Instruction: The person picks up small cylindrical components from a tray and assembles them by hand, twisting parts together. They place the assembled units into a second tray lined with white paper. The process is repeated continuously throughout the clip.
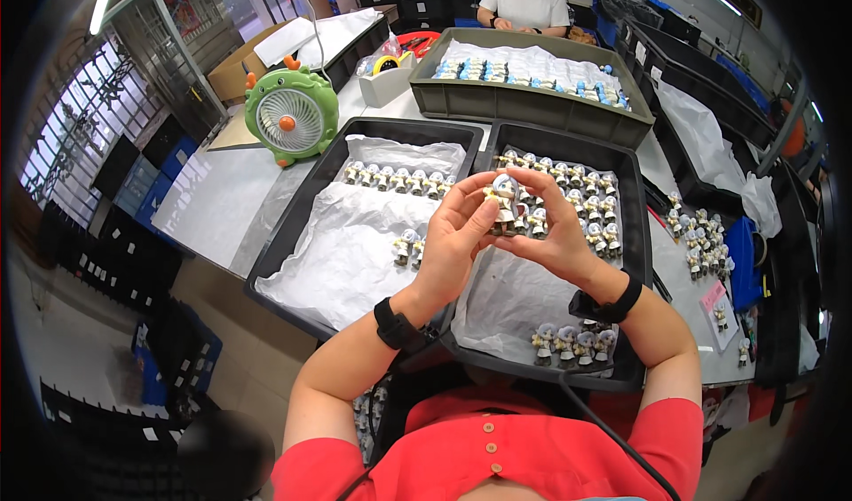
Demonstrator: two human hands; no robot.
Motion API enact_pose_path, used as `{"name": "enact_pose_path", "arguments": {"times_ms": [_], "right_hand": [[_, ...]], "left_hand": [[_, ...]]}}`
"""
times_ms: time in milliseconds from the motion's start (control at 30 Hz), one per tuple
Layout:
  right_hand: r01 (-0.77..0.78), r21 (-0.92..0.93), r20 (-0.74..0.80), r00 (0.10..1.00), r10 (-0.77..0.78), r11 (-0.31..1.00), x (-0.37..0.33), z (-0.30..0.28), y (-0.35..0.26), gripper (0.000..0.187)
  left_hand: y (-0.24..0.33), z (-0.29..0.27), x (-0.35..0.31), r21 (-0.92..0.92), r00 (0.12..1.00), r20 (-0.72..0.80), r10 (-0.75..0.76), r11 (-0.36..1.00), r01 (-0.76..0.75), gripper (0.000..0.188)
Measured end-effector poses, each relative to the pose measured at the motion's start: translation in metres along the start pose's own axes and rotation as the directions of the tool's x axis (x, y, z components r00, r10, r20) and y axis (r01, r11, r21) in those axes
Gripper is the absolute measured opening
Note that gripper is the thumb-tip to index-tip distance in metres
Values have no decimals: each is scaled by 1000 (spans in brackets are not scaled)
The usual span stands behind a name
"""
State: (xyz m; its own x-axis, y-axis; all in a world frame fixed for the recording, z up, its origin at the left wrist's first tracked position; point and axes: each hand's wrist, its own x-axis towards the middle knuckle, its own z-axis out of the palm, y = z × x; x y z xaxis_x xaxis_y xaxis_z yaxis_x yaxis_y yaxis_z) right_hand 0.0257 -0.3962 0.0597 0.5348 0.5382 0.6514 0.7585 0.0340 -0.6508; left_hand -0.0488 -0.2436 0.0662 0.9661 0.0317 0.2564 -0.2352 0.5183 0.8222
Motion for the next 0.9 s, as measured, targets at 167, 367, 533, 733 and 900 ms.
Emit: {"name": "enact_pose_path", "arguments": {"times_ms": [167,367,533,733,900], "right_hand": [[-13,25,-9,1000,13,1000,1,0,3,72],[8,11,-7,1000,-8,1000,1,-1,6,73],[-81,175,-6,997,83,981,2,1,9,71],[82,-111,-67,994,-90,990,5,1,1,71],[259,-419,5,959,-283,870,5,5,1,76]], "left_hand": [[1,-1,-1,-1,1000,-6,-10,1000,10,39],[0,-4,0,-59,996,19,-92,994,93,44],[-5,-8,2,-108,990,57,-127,985,133,44],[-11,-5,3,153,992,-123,28,988,-8,45],[-11,-4,0,312,999,-25,37,950,-27,51]]}}
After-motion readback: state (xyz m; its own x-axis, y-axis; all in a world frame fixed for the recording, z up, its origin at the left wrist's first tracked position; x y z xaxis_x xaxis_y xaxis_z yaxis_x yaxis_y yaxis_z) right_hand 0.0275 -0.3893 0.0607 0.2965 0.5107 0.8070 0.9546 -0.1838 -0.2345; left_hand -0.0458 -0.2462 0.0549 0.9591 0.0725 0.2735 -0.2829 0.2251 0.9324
